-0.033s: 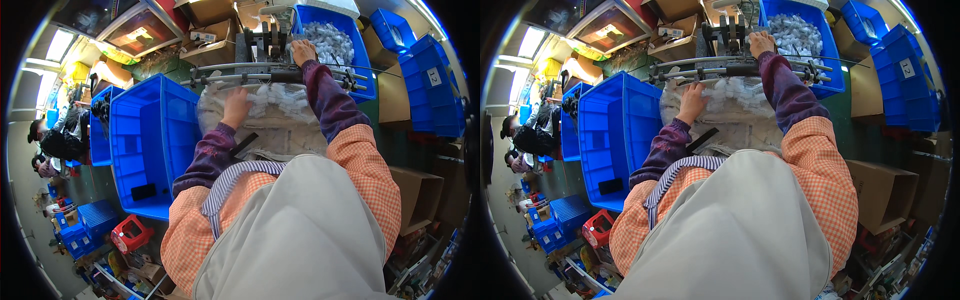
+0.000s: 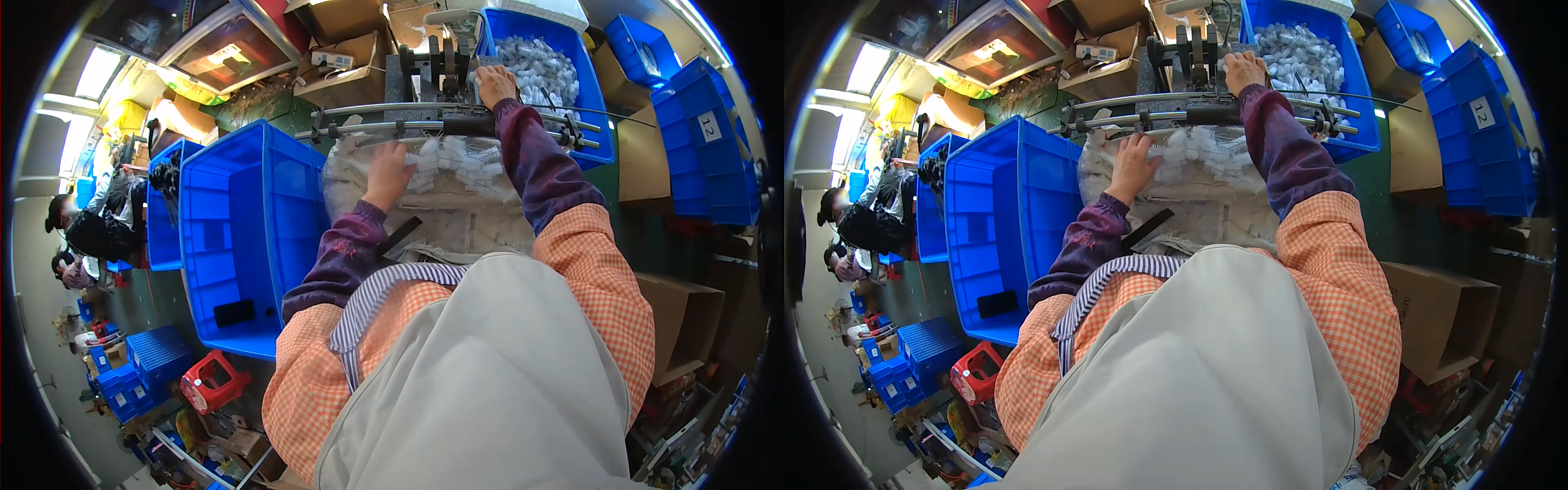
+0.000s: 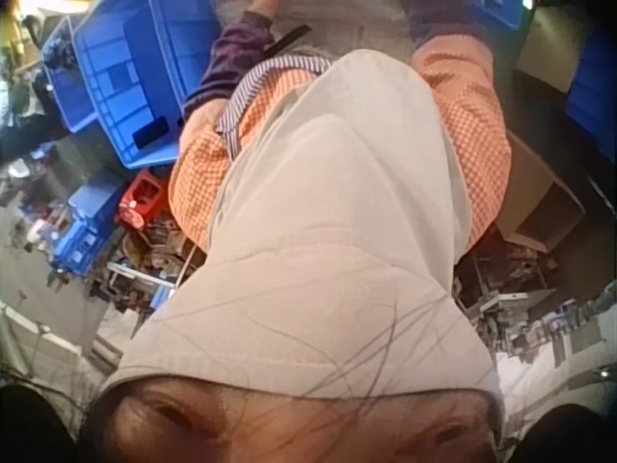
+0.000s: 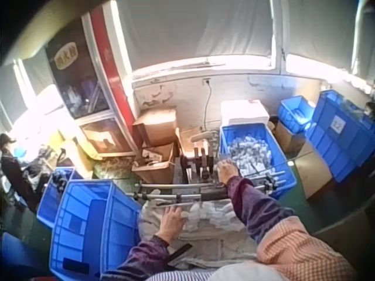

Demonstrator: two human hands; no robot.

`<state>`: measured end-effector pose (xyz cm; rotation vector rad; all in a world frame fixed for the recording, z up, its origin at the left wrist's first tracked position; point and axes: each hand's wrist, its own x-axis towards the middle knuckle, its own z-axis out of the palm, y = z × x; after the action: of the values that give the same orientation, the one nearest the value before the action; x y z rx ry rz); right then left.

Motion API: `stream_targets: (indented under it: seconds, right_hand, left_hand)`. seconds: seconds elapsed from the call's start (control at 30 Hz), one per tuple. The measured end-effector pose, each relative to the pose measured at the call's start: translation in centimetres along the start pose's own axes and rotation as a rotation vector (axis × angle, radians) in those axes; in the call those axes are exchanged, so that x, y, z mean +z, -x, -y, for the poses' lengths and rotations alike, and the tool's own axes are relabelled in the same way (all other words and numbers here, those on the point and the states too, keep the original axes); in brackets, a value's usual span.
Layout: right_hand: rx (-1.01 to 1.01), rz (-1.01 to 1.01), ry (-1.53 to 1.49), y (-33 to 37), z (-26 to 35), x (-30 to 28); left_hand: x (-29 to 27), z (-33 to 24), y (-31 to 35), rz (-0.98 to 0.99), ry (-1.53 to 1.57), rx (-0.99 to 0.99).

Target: The person repeatedly picks small white cotton-like pieces from a burlap sack, briefly manipulates them by hand, and places them into a blue bin. The person continues this repetitive sorting action throughout the clip.

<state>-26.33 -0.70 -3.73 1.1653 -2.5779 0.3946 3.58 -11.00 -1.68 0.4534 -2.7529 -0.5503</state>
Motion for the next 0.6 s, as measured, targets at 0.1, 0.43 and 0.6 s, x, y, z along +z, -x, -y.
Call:
stream_targets:
  seconds: [0.1, 0.43, 0.6]
  right_hand:
    - [-0.003, 0.035, -0.063, -0.2, 0.5, -0.6]
    - [0.268, 0.108, 0.107, 1.0, 0.4, -2.7]
    - [0.217, 0.005, 0.1, 1.7, 1.1, -1.7]
  left_hand:
    - [0.2, -1.1, -0.1, -0.008, 0.062, 0.092]
    - [2.6, -2.5, -0.5, 0.086, -0.035, 0.122]
    - [2.6, -2.5, -0.6, 0.014, 0.054, 0.108]
